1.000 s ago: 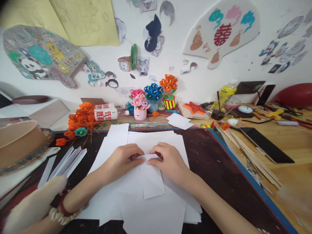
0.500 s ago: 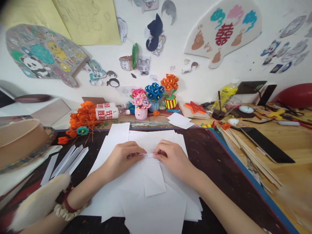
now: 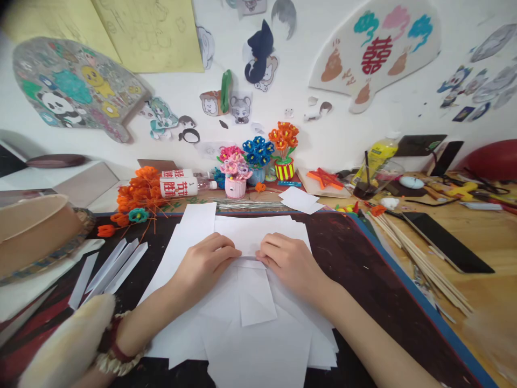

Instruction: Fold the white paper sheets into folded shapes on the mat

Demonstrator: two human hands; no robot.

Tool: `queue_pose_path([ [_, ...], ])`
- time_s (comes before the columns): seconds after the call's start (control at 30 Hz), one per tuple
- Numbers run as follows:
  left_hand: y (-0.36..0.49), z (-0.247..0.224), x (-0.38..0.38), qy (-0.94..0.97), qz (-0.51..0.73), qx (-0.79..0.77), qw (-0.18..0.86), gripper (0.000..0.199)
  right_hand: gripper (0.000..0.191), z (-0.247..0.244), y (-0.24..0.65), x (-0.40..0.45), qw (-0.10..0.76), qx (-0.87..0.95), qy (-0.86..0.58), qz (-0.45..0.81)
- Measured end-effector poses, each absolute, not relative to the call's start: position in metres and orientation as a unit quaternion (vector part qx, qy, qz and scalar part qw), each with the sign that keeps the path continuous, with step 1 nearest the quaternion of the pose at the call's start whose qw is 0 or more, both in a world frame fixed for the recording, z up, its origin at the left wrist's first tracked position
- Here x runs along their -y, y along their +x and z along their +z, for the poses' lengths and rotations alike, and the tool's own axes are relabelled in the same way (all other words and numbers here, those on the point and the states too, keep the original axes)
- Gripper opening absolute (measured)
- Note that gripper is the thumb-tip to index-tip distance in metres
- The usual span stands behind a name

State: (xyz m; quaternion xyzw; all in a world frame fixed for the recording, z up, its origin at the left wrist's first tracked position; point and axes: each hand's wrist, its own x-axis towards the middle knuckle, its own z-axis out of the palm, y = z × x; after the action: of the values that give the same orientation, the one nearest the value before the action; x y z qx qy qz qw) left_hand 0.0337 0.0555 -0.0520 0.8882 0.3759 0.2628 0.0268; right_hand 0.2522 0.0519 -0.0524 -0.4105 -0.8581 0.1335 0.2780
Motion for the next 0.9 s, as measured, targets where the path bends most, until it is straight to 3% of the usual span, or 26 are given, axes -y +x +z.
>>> queue_pose_path([
  [0.17, 0.033, -0.051, -0.056, 0.900, 0.250, -0.357, 0.024, 0.021, 0.025, -0.051, 0.253, -0.053, 0.270, 0.857, -0.408, 0.163],
  [0.33, 0.033, -0.051, -0.057, 0.894, 0.262, -0.359, 0.056, 0.018, 0.013, -0.052, 0.245, -0.050, 0.290, 0.782, -0.501, 0.229],
  [0.9, 0.043, -0.043, -0.061, 0.882, 0.274, -0.353, 0.151, 0.018, 0.018, -0.051, 0.226, -0.044, 0.309, 0.733, -0.553, 0.249],
])
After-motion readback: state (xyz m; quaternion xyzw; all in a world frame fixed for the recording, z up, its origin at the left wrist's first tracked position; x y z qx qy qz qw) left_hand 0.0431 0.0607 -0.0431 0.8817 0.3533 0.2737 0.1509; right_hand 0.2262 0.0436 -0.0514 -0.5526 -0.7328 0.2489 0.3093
